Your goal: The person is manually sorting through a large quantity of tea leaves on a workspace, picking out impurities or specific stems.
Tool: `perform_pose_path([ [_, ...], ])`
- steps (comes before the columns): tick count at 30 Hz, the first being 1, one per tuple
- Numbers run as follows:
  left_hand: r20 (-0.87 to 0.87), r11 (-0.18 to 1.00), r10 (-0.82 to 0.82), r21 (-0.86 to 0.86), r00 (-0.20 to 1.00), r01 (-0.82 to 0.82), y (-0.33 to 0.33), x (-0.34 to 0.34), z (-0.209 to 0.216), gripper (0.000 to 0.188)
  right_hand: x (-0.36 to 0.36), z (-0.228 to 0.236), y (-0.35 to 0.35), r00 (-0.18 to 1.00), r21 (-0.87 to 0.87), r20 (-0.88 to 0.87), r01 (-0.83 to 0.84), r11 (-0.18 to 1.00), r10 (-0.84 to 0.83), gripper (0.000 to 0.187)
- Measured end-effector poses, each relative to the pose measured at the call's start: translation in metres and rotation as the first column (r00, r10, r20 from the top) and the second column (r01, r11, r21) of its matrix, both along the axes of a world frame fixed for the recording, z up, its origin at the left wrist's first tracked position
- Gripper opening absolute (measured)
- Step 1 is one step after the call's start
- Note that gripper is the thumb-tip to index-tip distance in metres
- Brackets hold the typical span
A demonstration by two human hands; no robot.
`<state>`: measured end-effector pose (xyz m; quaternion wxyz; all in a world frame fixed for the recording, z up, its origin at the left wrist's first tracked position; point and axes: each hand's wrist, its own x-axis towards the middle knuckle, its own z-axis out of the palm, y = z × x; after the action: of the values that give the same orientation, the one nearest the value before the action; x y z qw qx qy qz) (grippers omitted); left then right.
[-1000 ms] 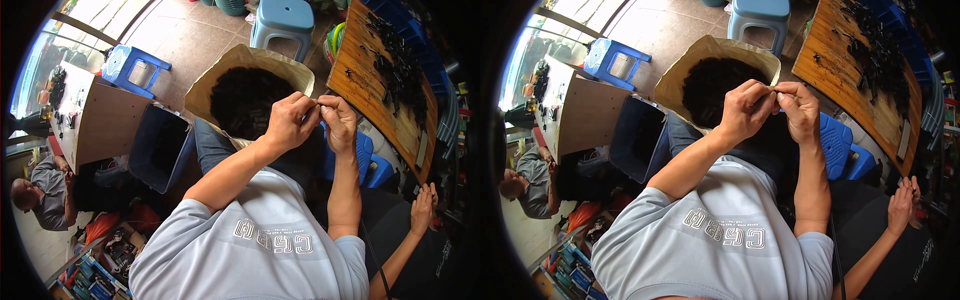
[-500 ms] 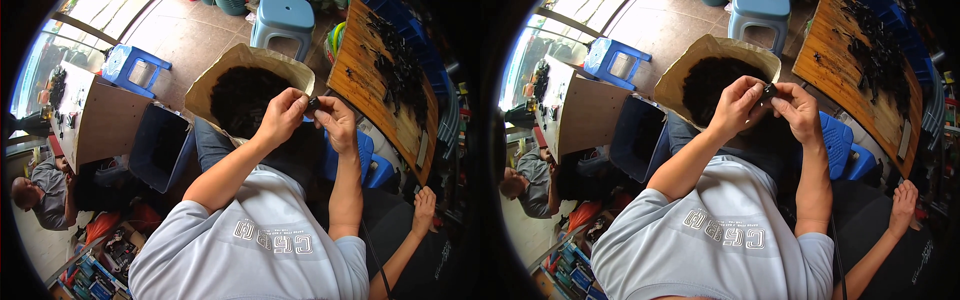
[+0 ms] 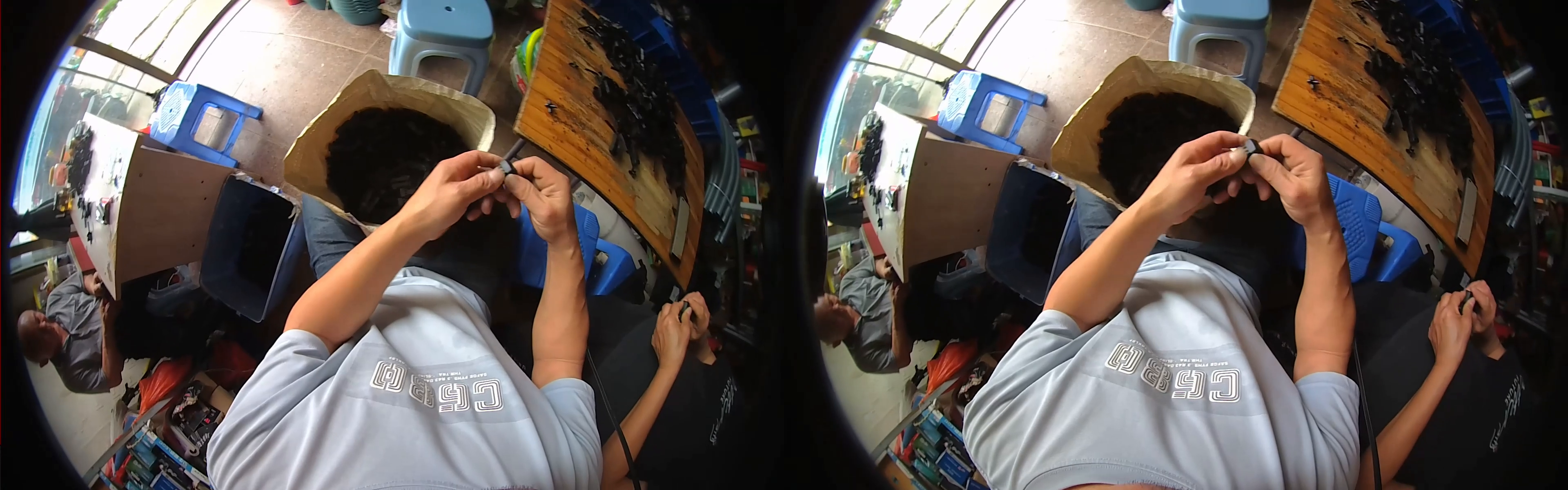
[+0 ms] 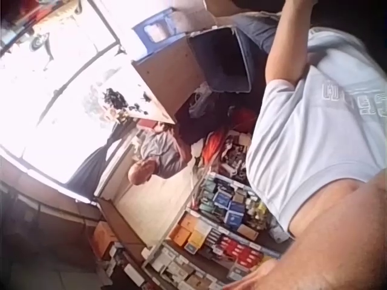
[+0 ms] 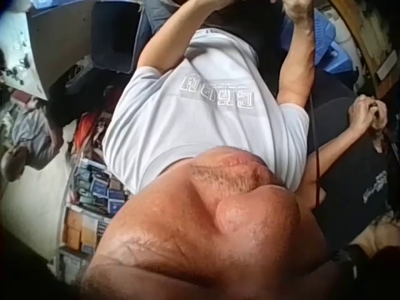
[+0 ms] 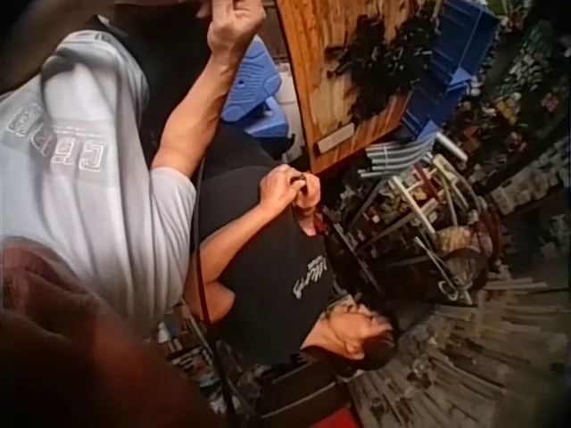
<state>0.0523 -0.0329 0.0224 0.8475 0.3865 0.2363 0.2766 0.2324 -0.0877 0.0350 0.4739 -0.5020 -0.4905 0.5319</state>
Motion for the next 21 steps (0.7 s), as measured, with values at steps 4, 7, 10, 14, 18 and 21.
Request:
perform_pose_path([
  [4, -0.181, 0.850, 0.151, 0.525, 0.972, -0.034, 0.003, 0.000, -0.013, 0.030, -0.002, 0.005, -0.001, 0.998, -0.073, 0.050, -0.040, 0.997, 0.043, 0.011],
  [7, -0.287, 0.763, 0.173, 0.644, 0.942, 0.056, 0.005, 0.004, -0.010, 0.033, 0.001, 0.011, -0.003, 0.993, -0.119, 0.106, -0.043, 0.992, 0.056, 0.012],
  [10, -0.375, 0.680, 0.206, 0.719, 0.904, 0.143, 0.006, 0.006, 0.005, 0.035, 0.009, 0.015, -0.004, 0.973, -0.162, 0.205, -0.069, 0.984, 0.102, 0.012],
  [14, -0.358, 0.729, 0.161, 0.672, 0.920, 0.134, 0.007, 0.006, -0.003, 0.032, 0.010, 0.018, -0.002, 0.962, -0.165, 0.223, -0.124, 0.978, 0.159, 0.012],
  [18, -0.350, 0.736, 0.173, 0.667, 0.921, 0.115, 0.010, 0.004, -0.007, 0.030, 0.006, 0.018, 0.005, 0.953, -0.157, 0.243, -0.144, 0.977, 0.180, 0.011],
  [21, -0.490, 0.685, 0.166, 0.682, 0.856, 0.257, 0.018, -0.001, -0.003, 0.032, 0.002, 0.015, 0.011, 0.929, -0.145, 0.329, -0.128, 0.981, 0.170, 0.010],
])
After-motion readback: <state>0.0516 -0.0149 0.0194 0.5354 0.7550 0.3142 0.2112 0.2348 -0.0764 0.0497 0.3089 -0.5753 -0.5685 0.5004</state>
